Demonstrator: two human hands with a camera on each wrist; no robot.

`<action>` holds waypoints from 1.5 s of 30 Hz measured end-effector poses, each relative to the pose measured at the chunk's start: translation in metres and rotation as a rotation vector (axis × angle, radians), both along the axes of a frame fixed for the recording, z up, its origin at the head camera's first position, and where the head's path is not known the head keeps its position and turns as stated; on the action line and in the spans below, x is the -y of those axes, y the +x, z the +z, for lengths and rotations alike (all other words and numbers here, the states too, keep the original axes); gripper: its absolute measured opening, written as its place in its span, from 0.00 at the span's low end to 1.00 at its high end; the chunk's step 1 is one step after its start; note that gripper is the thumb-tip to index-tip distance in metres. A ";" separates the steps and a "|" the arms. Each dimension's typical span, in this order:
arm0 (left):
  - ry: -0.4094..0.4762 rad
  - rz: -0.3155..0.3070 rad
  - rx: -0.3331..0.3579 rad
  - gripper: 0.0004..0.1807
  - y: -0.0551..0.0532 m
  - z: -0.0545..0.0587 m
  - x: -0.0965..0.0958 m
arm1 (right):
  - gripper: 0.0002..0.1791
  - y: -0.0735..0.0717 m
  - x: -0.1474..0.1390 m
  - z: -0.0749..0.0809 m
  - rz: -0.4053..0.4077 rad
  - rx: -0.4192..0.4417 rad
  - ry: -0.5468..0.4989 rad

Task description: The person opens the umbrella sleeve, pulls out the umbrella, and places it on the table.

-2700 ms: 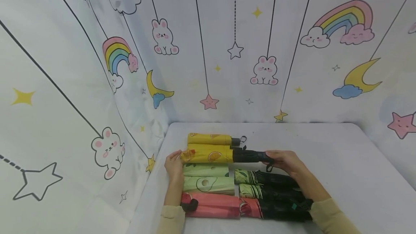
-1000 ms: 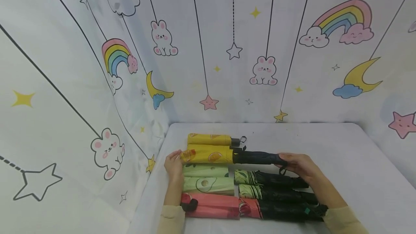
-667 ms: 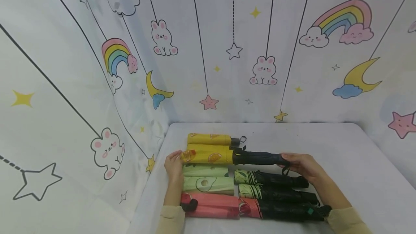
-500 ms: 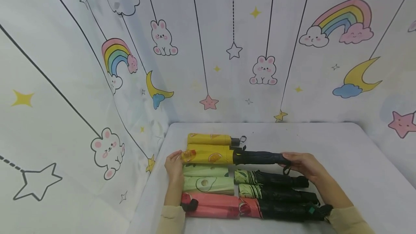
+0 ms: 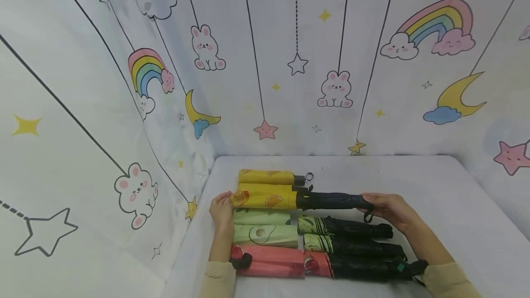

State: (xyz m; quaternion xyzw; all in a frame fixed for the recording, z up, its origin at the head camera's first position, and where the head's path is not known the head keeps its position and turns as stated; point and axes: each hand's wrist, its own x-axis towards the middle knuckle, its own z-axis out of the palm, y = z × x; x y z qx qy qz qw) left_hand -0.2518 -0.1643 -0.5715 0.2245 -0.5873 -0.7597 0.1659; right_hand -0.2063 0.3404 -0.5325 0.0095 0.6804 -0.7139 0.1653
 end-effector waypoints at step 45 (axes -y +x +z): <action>-0.020 -0.021 0.020 0.25 0.004 0.004 0.013 | 0.13 0.013 -0.049 -0.009 -0.035 0.009 -0.051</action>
